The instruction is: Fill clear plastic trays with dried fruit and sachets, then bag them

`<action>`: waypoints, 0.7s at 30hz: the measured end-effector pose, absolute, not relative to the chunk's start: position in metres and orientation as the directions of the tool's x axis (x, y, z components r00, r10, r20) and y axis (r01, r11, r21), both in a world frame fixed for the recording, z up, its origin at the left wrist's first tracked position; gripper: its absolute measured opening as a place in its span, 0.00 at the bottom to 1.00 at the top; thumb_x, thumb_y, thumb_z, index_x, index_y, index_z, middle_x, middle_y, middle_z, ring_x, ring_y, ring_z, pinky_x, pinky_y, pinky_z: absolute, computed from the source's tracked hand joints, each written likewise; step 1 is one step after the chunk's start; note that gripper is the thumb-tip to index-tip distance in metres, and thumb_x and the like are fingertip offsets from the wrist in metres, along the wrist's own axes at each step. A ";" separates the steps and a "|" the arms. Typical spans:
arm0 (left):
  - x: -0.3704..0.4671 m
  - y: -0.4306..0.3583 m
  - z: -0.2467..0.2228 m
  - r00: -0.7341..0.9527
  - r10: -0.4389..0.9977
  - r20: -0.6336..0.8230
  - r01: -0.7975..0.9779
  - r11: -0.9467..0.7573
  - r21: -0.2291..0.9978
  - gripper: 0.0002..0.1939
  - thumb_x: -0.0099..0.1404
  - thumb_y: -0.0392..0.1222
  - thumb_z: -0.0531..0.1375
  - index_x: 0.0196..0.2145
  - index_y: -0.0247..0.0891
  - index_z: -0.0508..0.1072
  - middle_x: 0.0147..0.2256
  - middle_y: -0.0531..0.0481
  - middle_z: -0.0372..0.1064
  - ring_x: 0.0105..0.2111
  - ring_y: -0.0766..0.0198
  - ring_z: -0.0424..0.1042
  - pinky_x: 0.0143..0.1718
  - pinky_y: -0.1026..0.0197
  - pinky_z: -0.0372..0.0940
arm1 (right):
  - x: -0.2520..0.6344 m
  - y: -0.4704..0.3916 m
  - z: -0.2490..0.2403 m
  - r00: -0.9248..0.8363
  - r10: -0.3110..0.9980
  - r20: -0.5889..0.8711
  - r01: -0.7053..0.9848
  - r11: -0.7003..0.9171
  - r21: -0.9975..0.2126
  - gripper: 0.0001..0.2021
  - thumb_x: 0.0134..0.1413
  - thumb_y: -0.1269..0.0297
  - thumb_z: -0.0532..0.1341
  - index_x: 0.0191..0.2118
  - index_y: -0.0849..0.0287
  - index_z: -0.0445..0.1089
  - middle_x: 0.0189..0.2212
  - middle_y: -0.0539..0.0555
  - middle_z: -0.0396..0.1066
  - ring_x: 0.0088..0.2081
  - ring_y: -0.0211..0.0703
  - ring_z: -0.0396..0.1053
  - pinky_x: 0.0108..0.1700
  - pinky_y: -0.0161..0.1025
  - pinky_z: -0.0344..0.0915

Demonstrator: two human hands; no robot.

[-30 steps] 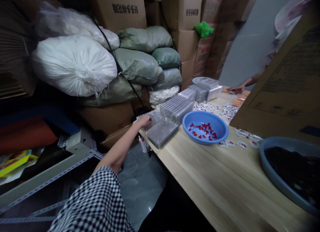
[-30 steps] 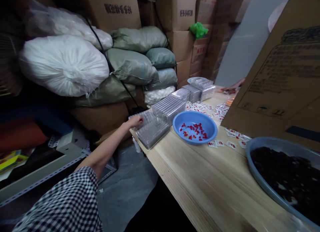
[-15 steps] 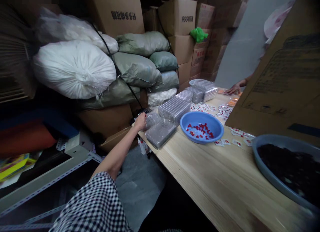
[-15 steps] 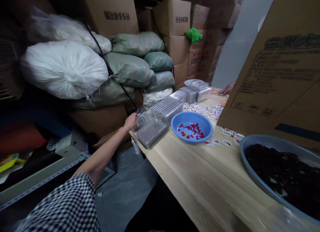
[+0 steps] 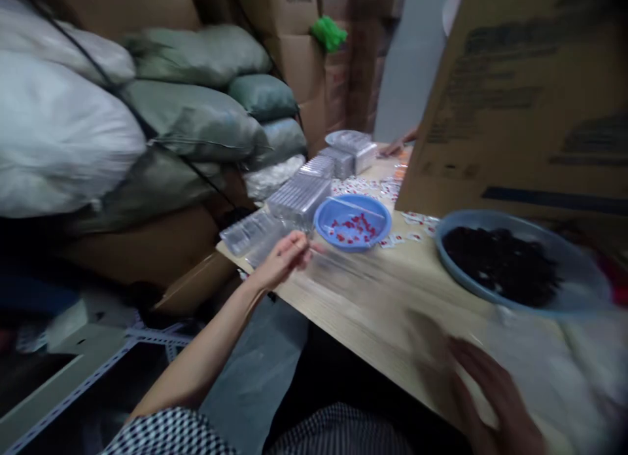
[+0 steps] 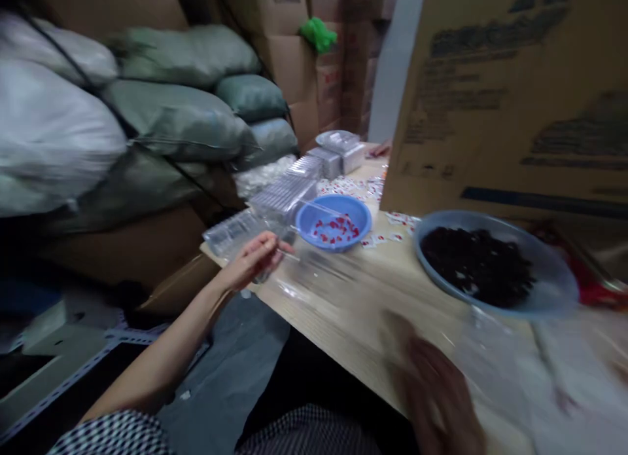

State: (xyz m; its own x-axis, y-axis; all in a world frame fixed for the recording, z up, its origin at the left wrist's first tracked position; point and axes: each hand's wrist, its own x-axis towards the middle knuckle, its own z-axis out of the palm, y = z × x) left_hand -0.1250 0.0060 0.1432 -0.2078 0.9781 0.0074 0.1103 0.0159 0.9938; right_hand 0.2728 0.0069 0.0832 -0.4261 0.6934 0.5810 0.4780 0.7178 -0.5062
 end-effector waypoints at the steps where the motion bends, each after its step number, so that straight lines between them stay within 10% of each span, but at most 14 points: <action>1: -0.102 0.013 0.131 -0.059 0.995 -0.086 0.048 0.089 0.995 0.16 0.68 0.57 0.56 0.38 0.41 0.62 0.33 0.49 0.72 0.24 0.70 0.62 0.26 0.66 0.57 | 0.269 0.004 0.080 -0.460 0.692 0.557 0.490 0.721 -0.491 0.24 0.67 0.63 0.55 0.66 0.43 0.58 0.63 0.56 0.62 0.64 0.58 0.59 0.60 0.62 0.62; 5: -0.031 0.058 0.068 0.380 0.888 -0.259 0.094 0.242 0.966 0.17 0.66 0.56 0.58 0.37 0.39 0.64 0.26 0.53 0.69 0.21 0.72 0.59 0.24 0.67 0.54 | 0.253 0.010 0.060 -0.721 0.579 0.381 0.492 0.815 -0.306 0.33 0.62 0.58 0.62 0.69 0.40 0.52 0.69 0.52 0.53 0.71 0.62 0.40 0.67 0.73 0.37; 8: 0.004 0.091 0.030 0.462 0.852 -0.247 0.330 0.093 0.939 0.14 0.68 0.52 0.54 0.34 0.37 0.66 0.26 0.51 0.70 0.24 0.69 0.64 0.28 0.65 0.60 | 0.254 0.020 0.031 -0.788 0.552 0.273 0.486 0.830 -0.273 0.34 0.61 0.59 0.64 0.69 0.46 0.51 0.70 0.54 0.50 0.72 0.61 0.37 0.67 0.72 0.36; 17: -0.020 0.151 0.076 0.045 0.971 0.233 0.783 -0.179 0.596 0.10 0.69 0.40 0.51 0.42 0.39 0.71 0.43 0.43 0.73 0.44 0.58 0.70 0.49 0.58 0.62 | 0.256 0.023 -0.015 -0.609 0.706 0.363 0.622 0.708 -0.334 0.23 0.67 0.63 0.57 0.66 0.50 0.60 0.66 0.56 0.58 0.68 0.54 0.52 0.63 0.59 0.59; 21: -0.072 0.211 0.086 -0.132 0.980 -0.152 0.897 0.183 0.402 0.11 0.58 0.38 0.64 0.41 0.38 0.74 0.42 0.45 0.75 0.45 0.55 0.72 0.48 0.60 0.63 | 0.276 0.060 0.023 -0.498 0.726 0.474 0.632 0.678 -0.375 0.18 0.67 0.61 0.55 0.60 0.52 0.67 0.63 0.57 0.64 0.67 0.55 0.56 0.64 0.61 0.54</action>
